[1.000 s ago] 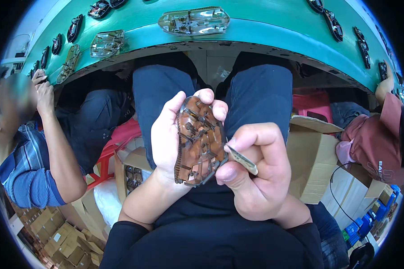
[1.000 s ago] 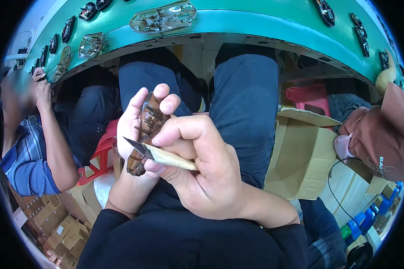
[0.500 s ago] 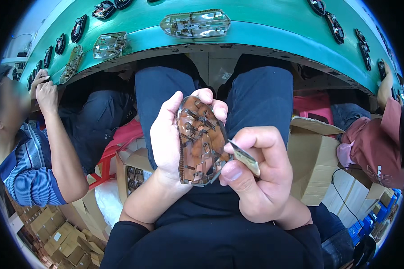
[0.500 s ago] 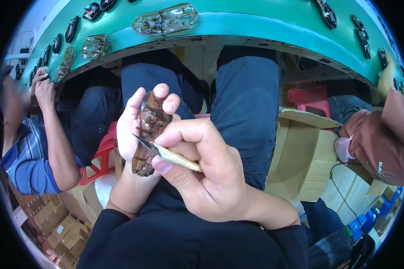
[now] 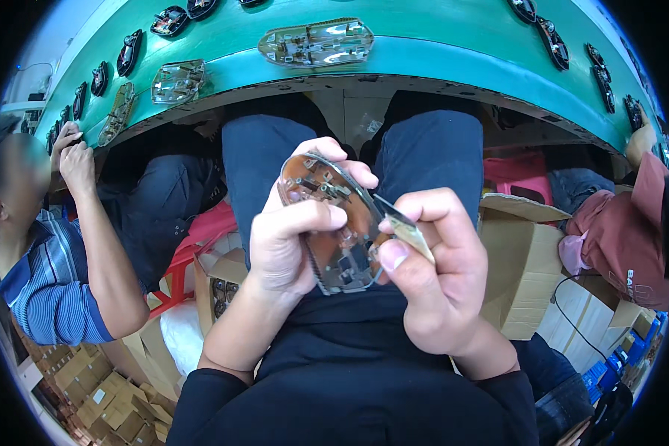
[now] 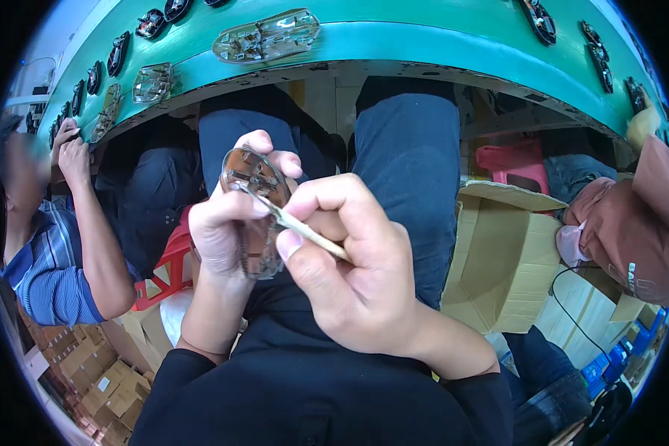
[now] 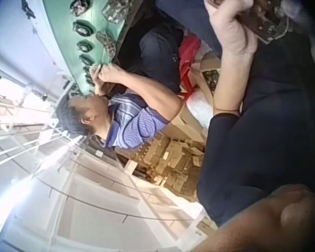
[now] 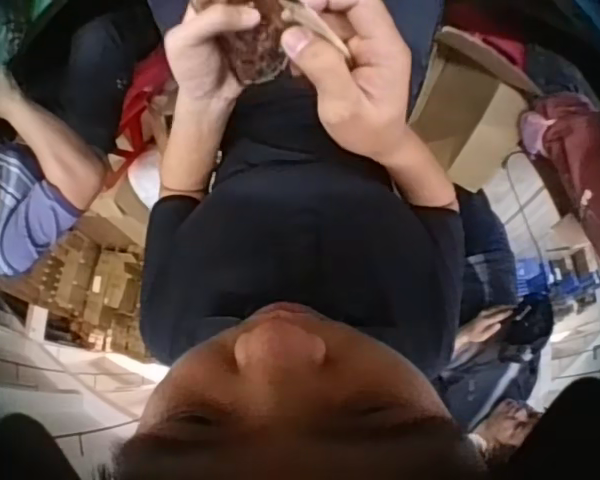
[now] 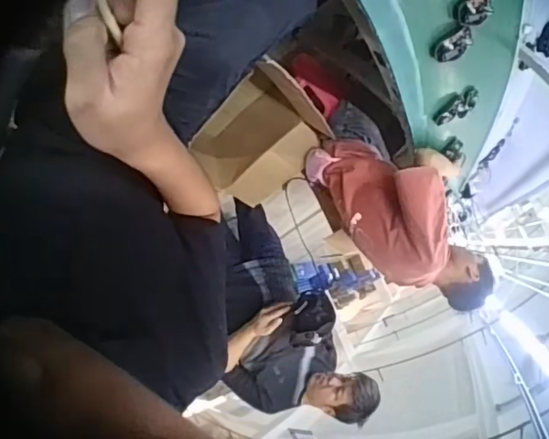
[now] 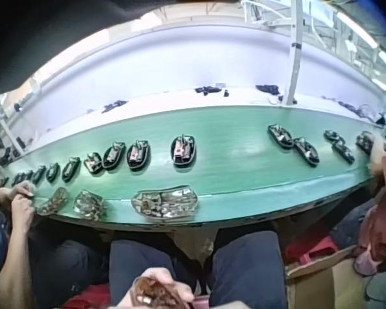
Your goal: The person repeatedly picks up plastic mouse shells from a conveyor belt, scrapes excess material from their edges and interiors using a taped scraper blade, and replaces them.
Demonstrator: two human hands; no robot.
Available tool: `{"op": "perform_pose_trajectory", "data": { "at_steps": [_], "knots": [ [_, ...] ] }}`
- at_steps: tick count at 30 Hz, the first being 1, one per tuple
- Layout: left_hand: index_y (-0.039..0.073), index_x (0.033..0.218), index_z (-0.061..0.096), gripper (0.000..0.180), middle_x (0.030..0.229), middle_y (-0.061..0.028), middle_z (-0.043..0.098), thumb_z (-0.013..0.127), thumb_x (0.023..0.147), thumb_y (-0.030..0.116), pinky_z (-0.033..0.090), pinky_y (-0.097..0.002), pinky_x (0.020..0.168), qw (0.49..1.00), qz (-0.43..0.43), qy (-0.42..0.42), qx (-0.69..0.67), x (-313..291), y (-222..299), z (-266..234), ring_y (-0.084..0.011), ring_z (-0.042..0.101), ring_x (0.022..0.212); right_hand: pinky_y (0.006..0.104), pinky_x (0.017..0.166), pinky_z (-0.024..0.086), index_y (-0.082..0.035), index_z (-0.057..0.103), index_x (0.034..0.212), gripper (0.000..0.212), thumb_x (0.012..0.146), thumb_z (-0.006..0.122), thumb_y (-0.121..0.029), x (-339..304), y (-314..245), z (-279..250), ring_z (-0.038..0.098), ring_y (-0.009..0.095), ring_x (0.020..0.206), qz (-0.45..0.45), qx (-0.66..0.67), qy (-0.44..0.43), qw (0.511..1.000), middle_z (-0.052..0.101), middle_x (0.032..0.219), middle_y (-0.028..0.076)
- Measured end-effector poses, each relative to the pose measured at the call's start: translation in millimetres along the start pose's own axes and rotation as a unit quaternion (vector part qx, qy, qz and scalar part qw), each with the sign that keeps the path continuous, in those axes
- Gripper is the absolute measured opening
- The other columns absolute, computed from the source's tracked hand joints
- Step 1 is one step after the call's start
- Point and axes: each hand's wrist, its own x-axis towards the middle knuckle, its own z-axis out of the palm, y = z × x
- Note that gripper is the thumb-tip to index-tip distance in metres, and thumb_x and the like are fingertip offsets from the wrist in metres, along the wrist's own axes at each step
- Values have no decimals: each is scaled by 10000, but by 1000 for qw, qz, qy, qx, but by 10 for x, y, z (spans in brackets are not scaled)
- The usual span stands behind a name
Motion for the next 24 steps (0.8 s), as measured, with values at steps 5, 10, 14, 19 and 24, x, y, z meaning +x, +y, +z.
{"op": "perform_pose_trajectory", "data": {
  "at_steps": [5,10,14,19,24],
  "knots": [
    [61,1236,467,604,1052,-183,606,604,657,-47,562,-339,766,995,-25,13,98,-44,118,27,-266,671,868,187,533,340,-1,498,1042,103,955,553,-7,5,113,-81,415,-5,583,-3,-19,-1,1000,556,677,-27],
    [68,1264,459,682,1046,-168,619,660,625,-62,548,-320,808,989,-26,41,138,-96,174,102,-246,676,903,198,542,399,8,506,1035,111,941,559,-14,32,92,-67,507,22,597,-37,-60,5,998,618,712,19],
    [63,1262,458,673,1038,-157,625,677,643,-84,535,-313,838,993,-38,45,102,-135,169,103,-232,670,917,195,540,363,11,496,1016,106,931,530,-43,5,46,-65,463,26,600,-71,-156,-27,985,564,753,16],
    [55,1253,461,661,1039,-151,631,660,653,-137,541,-327,839,994,-38,22,101,-136,154,76,-241,668,948,280,510,488,22,567,986,145,854,586,-35,-6,131,-76,611,178,534,-149,-205,-31,967,615,773,92],
    [54,1197,523,547,1023,-105,639,622,692,-129,549,-331,818,990,-27,68,117,-147,146,79,-193,659,939,229,487,363,15,516,991,122,881,560,-10,14,196,-70,472,59,535,-152,-220,-27,963,545,674,17]
  ]
}}
